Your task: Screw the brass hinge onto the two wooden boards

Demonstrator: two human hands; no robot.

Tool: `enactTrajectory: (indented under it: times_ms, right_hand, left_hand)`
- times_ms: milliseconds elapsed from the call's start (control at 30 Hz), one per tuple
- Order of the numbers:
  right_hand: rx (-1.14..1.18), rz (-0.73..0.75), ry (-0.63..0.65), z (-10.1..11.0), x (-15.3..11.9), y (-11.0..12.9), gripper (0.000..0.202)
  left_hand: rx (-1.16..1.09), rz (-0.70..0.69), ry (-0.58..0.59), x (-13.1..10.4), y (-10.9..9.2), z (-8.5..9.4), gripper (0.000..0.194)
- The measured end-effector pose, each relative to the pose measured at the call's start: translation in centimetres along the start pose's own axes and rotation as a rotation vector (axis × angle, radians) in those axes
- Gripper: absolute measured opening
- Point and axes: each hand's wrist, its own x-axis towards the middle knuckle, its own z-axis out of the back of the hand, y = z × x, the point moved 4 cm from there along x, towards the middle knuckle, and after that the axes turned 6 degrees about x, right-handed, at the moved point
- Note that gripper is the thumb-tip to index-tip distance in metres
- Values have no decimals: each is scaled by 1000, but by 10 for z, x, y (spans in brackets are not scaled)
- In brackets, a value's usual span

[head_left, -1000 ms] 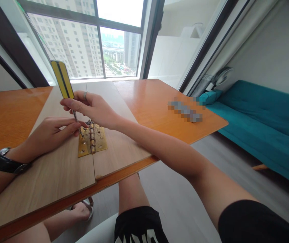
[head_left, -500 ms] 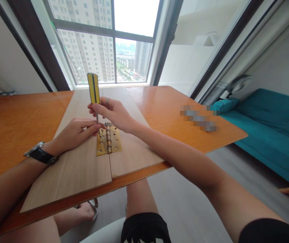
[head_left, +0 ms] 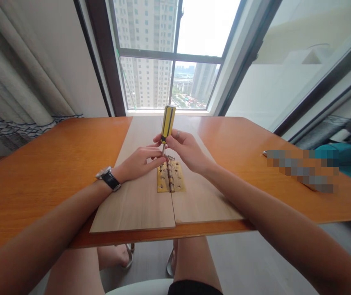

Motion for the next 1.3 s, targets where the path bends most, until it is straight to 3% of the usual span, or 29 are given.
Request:
enactTrajectory:
  times_ms: [133,333,500,867,1067,1300]
  right_hand:
    - [-10,-24,7,-5,-1,4,35]
    - [14,16,-18,-3,-3,0,29]
    - [74,-60,33,1,-6,-9,31]
    - [32,-26,-25,-4,-5,-3,22]
    - [77,-58,1,-1,-6,-7,27]
    - [29,-64,-18,1,-5,-11,29]
  left_hand:
    - [-32,-16,-84,-2,0,2,20]
    - [-39,-16,-21,-1,-1,-2,30]
    - [-21,-12,8,0,1,-3,35]
    - [-29,-33,-99,-2,1,-1,23]
    - [-22,-26,-14,-1,2,-4,32]
    - [-43,-28,-18,0,4,-5,38]
